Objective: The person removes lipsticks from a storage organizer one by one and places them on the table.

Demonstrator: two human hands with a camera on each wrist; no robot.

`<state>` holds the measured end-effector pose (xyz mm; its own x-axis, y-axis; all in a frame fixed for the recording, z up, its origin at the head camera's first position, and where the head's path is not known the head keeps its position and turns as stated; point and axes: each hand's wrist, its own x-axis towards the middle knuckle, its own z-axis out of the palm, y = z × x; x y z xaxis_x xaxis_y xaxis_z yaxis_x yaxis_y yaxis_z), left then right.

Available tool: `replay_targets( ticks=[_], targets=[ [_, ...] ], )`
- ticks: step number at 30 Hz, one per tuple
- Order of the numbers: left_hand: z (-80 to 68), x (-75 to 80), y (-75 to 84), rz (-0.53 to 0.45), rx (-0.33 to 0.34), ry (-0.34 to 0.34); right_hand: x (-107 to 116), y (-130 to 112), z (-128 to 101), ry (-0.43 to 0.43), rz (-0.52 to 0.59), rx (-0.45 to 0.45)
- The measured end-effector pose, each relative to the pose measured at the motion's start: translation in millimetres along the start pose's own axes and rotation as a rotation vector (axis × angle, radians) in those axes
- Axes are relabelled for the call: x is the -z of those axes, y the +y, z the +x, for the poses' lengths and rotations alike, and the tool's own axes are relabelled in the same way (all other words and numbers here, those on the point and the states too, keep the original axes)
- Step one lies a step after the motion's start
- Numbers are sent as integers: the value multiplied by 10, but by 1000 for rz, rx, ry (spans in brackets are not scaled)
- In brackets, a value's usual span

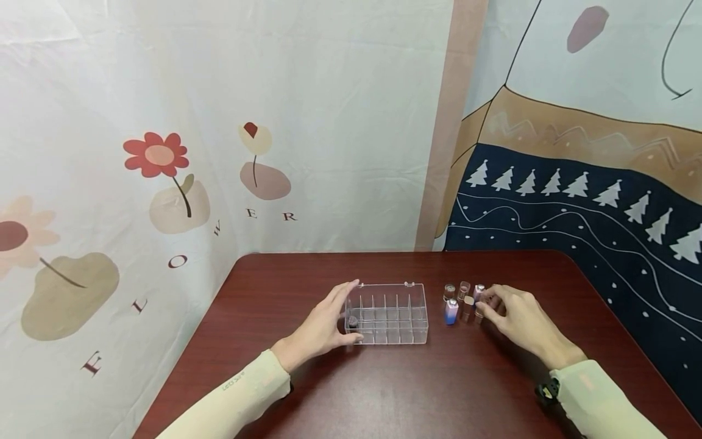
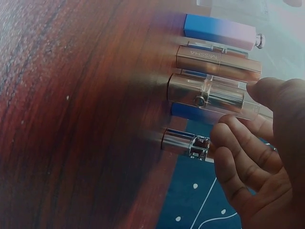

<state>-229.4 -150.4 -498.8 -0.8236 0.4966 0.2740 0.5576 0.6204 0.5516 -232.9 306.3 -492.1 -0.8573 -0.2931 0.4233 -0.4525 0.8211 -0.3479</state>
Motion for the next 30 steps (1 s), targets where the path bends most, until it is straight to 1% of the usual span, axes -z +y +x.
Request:
replay_targets(
  ticks=[8,19,25,30],
  targets=[
    [6,-2,-8,-8,-10,4,15,-3,-6,28,-11,17],
    [-4,-3,-10,-4,1,-1,67,-15,-5,52,-21,17],
    [-4,-3,-12,-6,-4,-3,99,-34,12,82,-39,16],
    [-7,-6,-19,-10,-1,-3,121,-70,39,136,-36,38]
  ],
)
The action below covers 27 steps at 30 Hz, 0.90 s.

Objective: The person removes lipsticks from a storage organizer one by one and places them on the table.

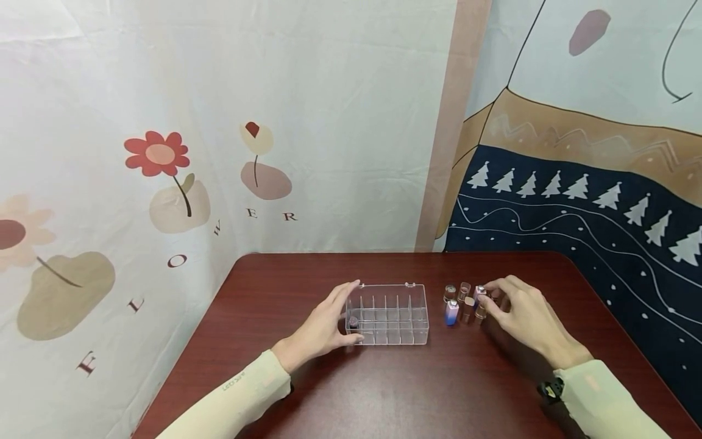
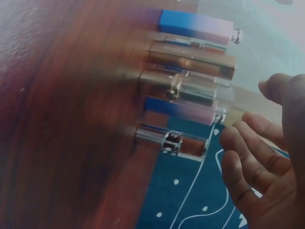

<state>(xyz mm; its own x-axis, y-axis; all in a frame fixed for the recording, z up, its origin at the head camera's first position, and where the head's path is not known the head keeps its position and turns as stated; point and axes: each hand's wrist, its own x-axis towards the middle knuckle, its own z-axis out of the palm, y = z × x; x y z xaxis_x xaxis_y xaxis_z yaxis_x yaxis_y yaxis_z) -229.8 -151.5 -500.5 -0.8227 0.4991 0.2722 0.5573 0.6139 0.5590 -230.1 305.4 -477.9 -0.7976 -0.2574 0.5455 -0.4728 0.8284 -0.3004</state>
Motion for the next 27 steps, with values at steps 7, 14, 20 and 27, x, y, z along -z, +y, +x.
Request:
replay_targets(
  ticks=[7,14,20,27],
  targets=[
    [-3,2,0,0,0,3,-4,-103,62,66,9,58],
    [-6,5,8,10,4,2,-11,-224,120,61,25,69],
    [-8,5,9,7,15,-2,-38,-350,175,56,40,96],
    [-11,7,16,6,12,0,-95,-540,260,37,78,128]
  ],
)
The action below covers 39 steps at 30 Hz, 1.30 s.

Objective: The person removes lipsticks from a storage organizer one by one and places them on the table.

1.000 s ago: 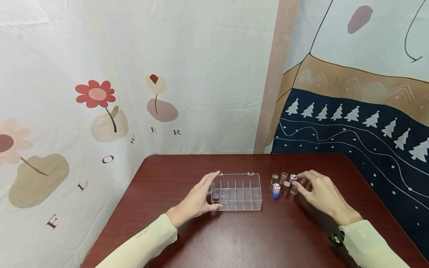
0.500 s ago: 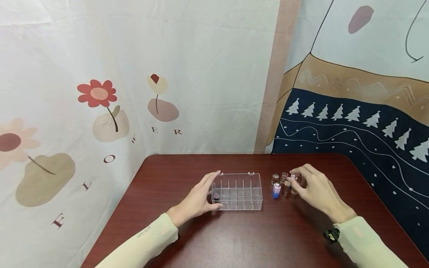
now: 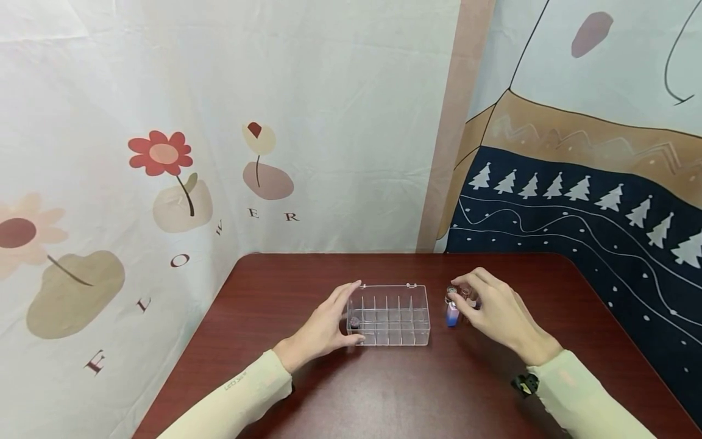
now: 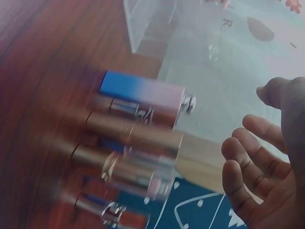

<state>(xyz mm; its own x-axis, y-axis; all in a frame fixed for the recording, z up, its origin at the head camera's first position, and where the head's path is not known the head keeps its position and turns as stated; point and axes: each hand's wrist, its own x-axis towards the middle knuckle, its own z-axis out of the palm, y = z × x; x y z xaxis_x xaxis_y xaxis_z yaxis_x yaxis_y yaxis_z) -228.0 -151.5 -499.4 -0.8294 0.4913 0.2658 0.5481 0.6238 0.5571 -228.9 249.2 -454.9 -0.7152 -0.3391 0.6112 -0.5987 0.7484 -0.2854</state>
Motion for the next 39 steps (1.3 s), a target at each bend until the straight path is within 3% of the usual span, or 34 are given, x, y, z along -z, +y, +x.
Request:
replay_targets(
  ticks=[14,27,39],
  targets=[
    [2,9,3,-4,9,1,-278,-336,172,-33,94,139],
    [16,0,2,9,8,1,-632,-657,292,-54,110,264],
    [5,3,-2,28,2,5,-884,-873,345,-133,150,275]
  ],
)
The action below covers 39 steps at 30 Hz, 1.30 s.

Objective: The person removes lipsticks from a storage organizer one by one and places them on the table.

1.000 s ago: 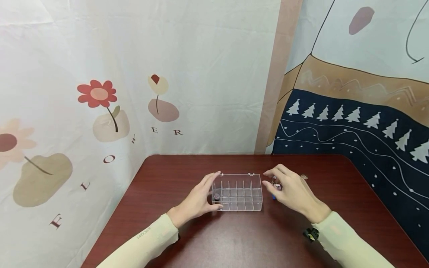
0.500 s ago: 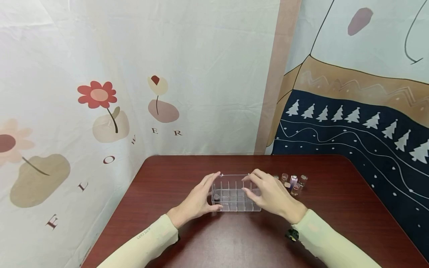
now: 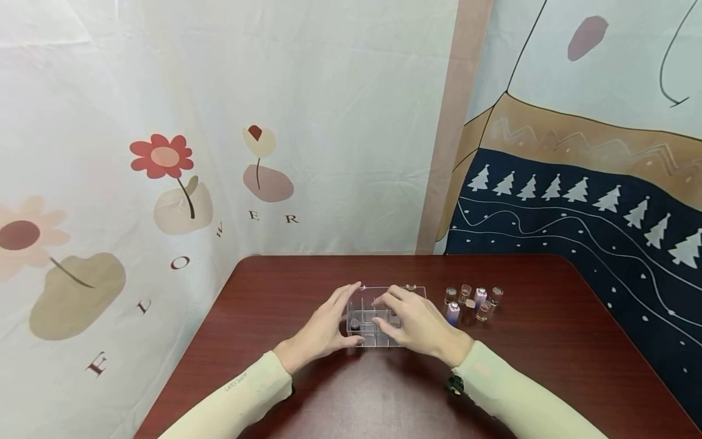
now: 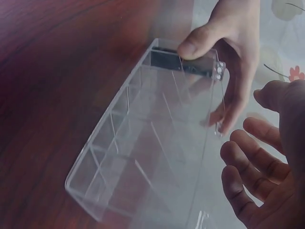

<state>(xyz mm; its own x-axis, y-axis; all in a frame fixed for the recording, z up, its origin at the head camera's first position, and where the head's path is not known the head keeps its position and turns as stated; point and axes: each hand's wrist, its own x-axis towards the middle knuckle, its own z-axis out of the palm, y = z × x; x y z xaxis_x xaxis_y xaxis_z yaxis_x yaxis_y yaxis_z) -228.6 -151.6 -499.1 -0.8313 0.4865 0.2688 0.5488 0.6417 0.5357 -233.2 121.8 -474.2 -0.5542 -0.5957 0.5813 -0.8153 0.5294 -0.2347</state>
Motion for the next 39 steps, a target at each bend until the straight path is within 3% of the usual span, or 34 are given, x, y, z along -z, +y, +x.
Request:
replay_targets(
  ticks=[24,39],
  targets=[
    [13,6,-12,63,-3,4,-359,-99,132,-129,144,-53],
    [9,-4,-13,76,19,-5,-455,-136,152,-191,177,-110]
  ],
)
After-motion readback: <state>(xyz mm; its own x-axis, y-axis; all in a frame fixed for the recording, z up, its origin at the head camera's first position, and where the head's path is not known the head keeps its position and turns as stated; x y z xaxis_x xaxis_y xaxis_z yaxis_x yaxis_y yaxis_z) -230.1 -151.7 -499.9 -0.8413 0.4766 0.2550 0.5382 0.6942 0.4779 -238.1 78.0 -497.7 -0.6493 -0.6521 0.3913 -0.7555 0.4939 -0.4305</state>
